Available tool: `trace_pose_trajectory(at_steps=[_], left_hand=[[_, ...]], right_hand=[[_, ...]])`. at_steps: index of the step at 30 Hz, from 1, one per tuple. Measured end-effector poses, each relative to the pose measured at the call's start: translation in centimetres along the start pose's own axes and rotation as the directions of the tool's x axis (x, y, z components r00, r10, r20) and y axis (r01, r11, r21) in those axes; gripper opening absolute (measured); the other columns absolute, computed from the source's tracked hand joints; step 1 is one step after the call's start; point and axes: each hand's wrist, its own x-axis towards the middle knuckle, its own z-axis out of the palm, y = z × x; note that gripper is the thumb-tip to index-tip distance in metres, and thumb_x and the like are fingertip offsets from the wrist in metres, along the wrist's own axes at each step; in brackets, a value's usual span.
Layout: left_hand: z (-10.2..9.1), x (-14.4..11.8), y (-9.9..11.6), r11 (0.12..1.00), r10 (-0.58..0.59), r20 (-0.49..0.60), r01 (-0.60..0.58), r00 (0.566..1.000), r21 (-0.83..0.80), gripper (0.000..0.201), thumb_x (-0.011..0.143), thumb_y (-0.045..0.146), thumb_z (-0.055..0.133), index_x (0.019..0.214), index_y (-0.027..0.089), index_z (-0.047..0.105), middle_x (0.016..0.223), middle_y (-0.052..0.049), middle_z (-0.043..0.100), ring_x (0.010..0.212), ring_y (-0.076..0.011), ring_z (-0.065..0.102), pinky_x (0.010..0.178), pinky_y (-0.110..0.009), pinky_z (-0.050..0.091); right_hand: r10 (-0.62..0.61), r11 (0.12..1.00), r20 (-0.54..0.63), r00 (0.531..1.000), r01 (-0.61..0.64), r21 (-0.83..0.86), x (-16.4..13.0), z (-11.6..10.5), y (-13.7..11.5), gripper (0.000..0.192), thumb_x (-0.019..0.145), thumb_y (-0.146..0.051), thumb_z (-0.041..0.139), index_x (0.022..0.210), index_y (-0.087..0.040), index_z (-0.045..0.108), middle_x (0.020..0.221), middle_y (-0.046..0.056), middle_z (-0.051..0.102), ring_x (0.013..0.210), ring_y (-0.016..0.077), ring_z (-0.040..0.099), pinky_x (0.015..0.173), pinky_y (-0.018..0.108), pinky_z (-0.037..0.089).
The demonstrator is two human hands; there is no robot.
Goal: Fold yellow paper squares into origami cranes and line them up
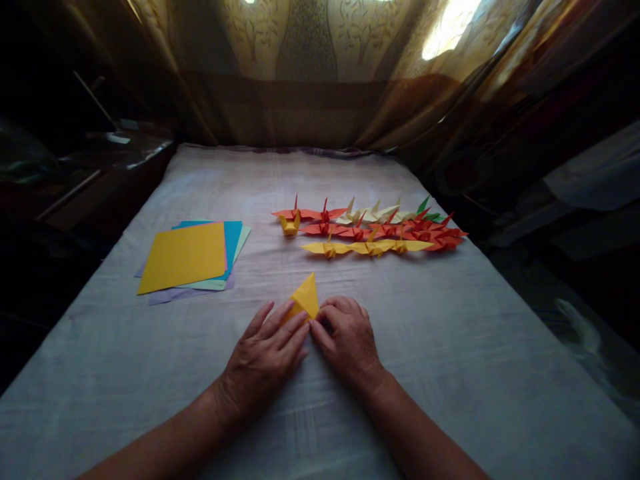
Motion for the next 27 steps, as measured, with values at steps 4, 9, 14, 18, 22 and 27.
trace_pose_trajectory(at_steps=[4, 9, 14, 18, 22, 27], left_hand=[[0.4, -0.6, 0.4, 1.0, -0.019, 0.074, 0.018, 0.997, 0.004, 0.038, 0.099, 0.033, 0.048, 0.13, 0.015, 0.061, 0.131, -0.009, 0.066, 0.131, -0.028, 0.053, 0.119, -0.048, 0.029], [1.3, -1.4, 0.2, 0.999, -0.035, 0.12, 0.035, 0.992, 0.002, 0.049, 0.099, 0.041, 0.046, 0.141, 0.016, 0.052, 0.139, -0.012, 0.06, 0.131, -0.027, 0.053, 0.115, -0.045, 0.035], [1.6, -1.6, 0.3, 0.998, -0.059, 0.148, 0.061, 0.987, -0.01, 0.054, 0.099, 0.046, 0.045, 0.143, 0.015, 0.049, 0.142, -0.012, 0.057, 0.133, -0.0281, 0.051, 0.115, -0.046, 0.035], [1.5, -1.5, 0.3, 0.998, -0.058, 0.154, 0.058, 0.986, 0.005, 0.054, 0.099, 0.045, 0.045, 0.143, 0.014, 0.048, 0.144, -0.012, 0.055, 0.134, -0.0288, 0.05, 0.115, -0.046, 0.035], [1.4, -1.5, 0.2, 0.999, -0.042, 0.15, 0.041, 0.988, 0.014, 0.054, 0.098, 0.044, 0.047, 0.141, 0.011, 0.049, 0.144, -0.014, 0.055, 0.132, -0.0306, 0.052, 0.112, -0.047, 0.038], [1.5, -1.4, 0.2, 0.999, -0.04, 0.159, 0.042, 0.987, -0.005, 0.055, 0.096, 0.043, 0.051, 0.14, 0.01, 0.05, 0.143, -0.016, 0.055, 0.132, -0.0323, 0.052, 0.111, -0.047, 0.039]], right_hand=[[0.005, 1.0, 0.01, 1.0, -0.005, 0.01, 0.0, 0.0, 0.0, 0.014, 0.084, -0.022, 0.069, 0.073, -0.022, 0.06, 0.088, 0.003, 0.065, 0.088, 0.0216, 0.055, 0.078, 0.035, 0.037], [-0.011, 1.0, -0.007, 1.0, 0.011, -0.011, 0.1, 0.1, 0.0, 0.013, 0.087, -0.023, 0.065, 0.075, -0.022, 0.059, 0.087, 0.003, 0.065, 0.086, 0.0214, 0.055, 0.078, 0.034, 0.037], [-0.02, 1.0, -0.008, 1.0, 0.02, -0.007, 0.0, 0.3, 0.3, 0.011, 0.089, -0.022, 0.06, 0.078, -0.022, 0.059, 0.087, 0.003, 0.064, 0.087, 0.0215, 0.055, 0.078, 0.034, 0.037], [-0.017, 1.0, -0.011, 1.0, 0.017, -0.003, 0.0, 0.3, 0.3, 0.009, 0.09, -0.022, 0.058, 0.081, -0.023, 0.058, 0.086, 0.003, 0.063, 0.085, 0.0218, 0.054, 0.077, 0.034, 0.037], [-0.013, 1.0, -0.001, 1.0, 0.013, -0.004, 0.1, 0.2, 0.4, 0.01, 0.09, -0.021, 0.059, 0.08, -0.023, 0.059, 0.086, 0.003, 0.063, 0.084, 0.0217, 0.055, 0.076, 0.034, 0.038], [-0.001, 0.998, -0.024, 1.0, 0.003, 0.065, 0.1, 0.4, 0.8, 0.012, 0.092, -0.014, 0.052, 0.09, -0.022, 0.06, 0.091, 0.004, 0.066, 0.089, 0.0212, 0.057, 0.079, 0.033, 0.039]])
